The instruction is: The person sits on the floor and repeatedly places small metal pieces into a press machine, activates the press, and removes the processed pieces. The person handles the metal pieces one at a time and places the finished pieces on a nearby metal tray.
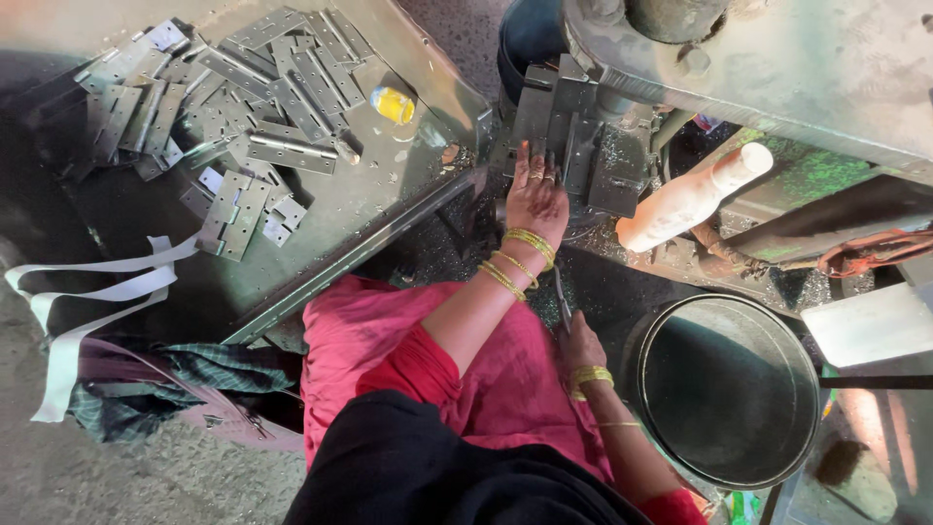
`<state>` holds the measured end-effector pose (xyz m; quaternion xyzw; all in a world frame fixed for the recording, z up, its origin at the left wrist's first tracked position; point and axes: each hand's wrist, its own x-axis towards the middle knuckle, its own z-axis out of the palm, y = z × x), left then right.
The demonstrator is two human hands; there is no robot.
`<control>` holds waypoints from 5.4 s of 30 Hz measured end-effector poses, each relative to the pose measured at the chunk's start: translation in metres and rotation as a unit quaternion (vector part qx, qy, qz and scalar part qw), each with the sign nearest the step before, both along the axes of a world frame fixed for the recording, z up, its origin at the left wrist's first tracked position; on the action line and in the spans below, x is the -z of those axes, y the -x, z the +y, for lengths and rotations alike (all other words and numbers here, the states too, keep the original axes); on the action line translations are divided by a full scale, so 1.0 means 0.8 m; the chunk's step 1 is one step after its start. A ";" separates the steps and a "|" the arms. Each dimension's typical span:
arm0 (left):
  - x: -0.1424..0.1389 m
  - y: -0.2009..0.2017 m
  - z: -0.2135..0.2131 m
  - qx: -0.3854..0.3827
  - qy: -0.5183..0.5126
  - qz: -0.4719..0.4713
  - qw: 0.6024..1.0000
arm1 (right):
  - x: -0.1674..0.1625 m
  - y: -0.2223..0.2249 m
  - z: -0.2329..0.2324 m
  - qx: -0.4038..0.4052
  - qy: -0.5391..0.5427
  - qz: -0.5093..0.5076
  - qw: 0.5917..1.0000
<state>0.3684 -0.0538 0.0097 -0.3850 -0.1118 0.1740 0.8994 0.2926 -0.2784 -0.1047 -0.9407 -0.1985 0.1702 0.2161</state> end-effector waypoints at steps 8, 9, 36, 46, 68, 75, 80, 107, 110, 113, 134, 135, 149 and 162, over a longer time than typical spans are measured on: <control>-0.039 -0.015 0.004 0.121 0.820 -0.394 0.398 | -0.004 -0.017 -0.005 -0.002 -0.017 0.025 1.000; -0.043 -0.013 0.003 0.134 0.811 -0.400 0.405 | 0.001 -0.010 -0.005 -0.002 -0.037 0.013 0.999; -0.071 -0.049 0.042 0.068 0.833 -0.351 0.421 | 0.011 -0.001 0.006 0.028 -0.056 0.067 0.996; -0.054 0.083 0.007 0.241 0.826 -0.312 0.404 | -0.155 -0.015 0.009 0.055 -0.203 -0.139 0.968; -0.044 0.062 -0.015 0.085 0.869 -0.376 0.309 | -0.182 -0.025 0.032 -0.024 0.015 0.014 0.999; -0.047 0.003 -0.003 0.074 0.856 -0.396 0.324 | -0.057 -0.023 0.003 0.005 0.007 0.055 0.998; -0.048 0.034 0.008 0.049 0.885 -0.372 0.275 | 0.001 0.003 0.006 0.044 -0.004 0.072 0.996; -0.102 0.003 0.013 -0.012 0.859 -0.357 0.368 | 0.011 -0.009 0.004 0.016 -0.100 0.037 0.994; -0.106 -0.012 0.016 -0.010 0.843 -0.349 0.409 | -0.012 -0.027 -0.006 0.013 -0.013 0.064 0.998; -0.101 -0.039 0.015 0.006 0.818 -0.364 0.445 | -0.029 -0.030 -0.003 0.041 0.008 0.068 0.997; -0.090 0.034 0.046 0.120 0.856 -0.434 0.254 | 0.014 -0.004 -0.003 0.035 -0.040 0.061 0.997; -0.086 0.058 0.059 0.217 0.834 -0.464 0.206 | -0.001 -0.006 -0.005 0.059 0.024 0.034 0.997; 0.008 0.387 0.372 -0.009 0.588 -0.729 0.352 | -0.189 -0.013 0.033 0.025 -0.252 -0.298 0.921; -0.015 0.351 0.271 0.134 0.651 -0.655 0.360 | -0.204 -0.012 0.034 0.019 -0.230 -0.222 0.947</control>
